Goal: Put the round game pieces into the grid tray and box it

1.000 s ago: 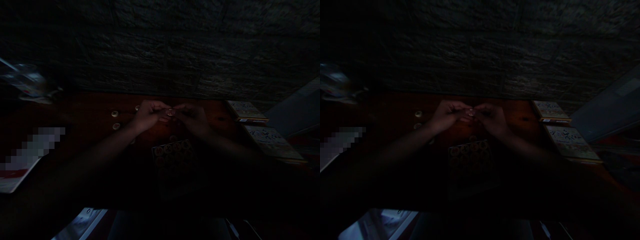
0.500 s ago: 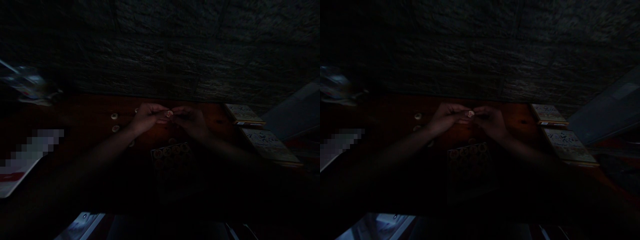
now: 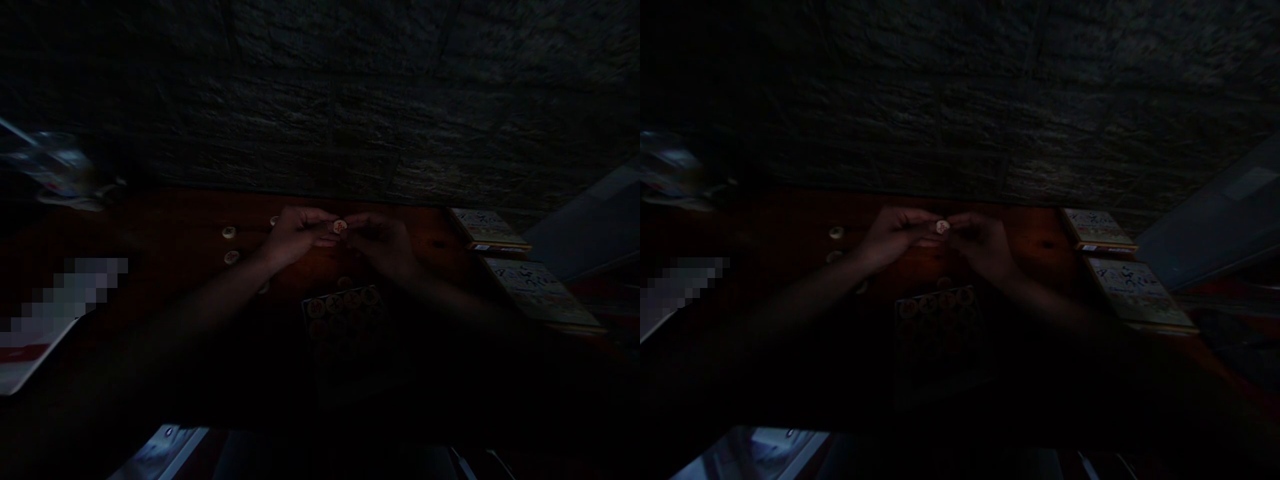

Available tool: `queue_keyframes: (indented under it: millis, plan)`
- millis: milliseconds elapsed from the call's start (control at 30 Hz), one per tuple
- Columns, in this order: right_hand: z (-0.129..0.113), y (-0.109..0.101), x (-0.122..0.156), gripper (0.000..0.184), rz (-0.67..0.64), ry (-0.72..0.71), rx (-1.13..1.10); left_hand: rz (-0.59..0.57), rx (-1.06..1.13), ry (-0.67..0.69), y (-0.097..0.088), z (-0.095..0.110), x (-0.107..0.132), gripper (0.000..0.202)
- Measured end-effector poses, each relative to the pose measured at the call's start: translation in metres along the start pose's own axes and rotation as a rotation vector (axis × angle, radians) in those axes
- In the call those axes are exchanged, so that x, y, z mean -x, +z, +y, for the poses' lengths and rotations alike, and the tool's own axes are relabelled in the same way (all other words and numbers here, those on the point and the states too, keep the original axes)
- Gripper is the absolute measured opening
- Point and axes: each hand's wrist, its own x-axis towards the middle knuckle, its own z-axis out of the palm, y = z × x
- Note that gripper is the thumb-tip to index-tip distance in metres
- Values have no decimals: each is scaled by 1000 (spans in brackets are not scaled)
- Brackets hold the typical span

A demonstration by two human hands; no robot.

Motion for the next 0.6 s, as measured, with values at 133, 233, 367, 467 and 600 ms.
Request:
queue_keyframes:
  millis: [133, 233, 367, 467, 600]
  plan:
    - [1, -1, 0, 35, -8, -8, -16, 2, 5, 15, 0, -1, -1, 27]
    - [1, -1, -1, 39, -4, 2, -7, -9, 13, 23, 0, -3, -2, 23]
    - [1, 0, -1, 45, 0, 2, 13, -18, -21, 43, -1, -4, -3, 26]
    - [0, 0, -1, 46, 0, 0, 23, -20, -54, 48, -2, -3, -2, 29]
    - [-3, 1, -1, 45, 10, 16, 29, -27, -59, 44, -2, -2, -1, 32]
